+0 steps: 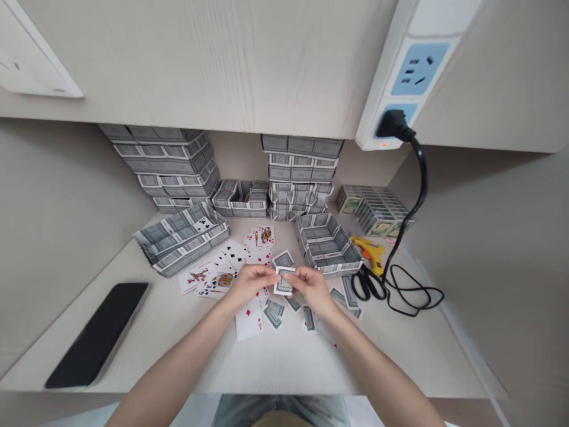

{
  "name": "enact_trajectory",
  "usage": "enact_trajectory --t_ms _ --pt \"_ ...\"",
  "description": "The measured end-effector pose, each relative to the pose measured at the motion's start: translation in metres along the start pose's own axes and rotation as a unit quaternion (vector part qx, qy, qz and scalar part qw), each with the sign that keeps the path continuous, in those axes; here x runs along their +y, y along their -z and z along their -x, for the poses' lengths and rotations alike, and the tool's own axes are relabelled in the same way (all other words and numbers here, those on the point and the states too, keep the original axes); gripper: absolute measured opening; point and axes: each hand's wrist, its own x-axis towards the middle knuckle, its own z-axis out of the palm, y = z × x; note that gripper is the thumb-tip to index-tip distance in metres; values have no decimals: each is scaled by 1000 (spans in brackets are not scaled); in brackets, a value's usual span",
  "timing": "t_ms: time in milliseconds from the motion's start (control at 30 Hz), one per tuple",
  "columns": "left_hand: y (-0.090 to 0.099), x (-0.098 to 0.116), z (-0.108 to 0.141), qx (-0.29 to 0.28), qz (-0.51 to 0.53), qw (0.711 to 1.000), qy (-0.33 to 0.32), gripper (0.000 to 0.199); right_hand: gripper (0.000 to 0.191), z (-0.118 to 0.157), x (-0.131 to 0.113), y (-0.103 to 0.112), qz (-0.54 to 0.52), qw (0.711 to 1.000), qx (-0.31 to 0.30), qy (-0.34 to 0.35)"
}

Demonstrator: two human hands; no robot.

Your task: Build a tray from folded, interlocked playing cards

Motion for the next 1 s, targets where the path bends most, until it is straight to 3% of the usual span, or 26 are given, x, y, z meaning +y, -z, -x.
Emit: enact_trajectory --t_ms 267,467,800,900,1000 --pt "-1 0 0 -9 4 1000 -5 15 40 0 -3 1 9 1000 16 -1" --pt "-3 2 0 -37 59 998 10 15 51 5 -9 -2 45 999 -20 -14" --pt "-9 0 2 -39 87 995 33 22 56 13 1 -5 141 987 23 68" --pt "-7 1 1 -34 80 996 23 21 57 14 -2 -4 170 983 -3 72" --pt "-4 3 1 -13 61 998 4 20 59 13 -2 -4 150 986 -74 31"
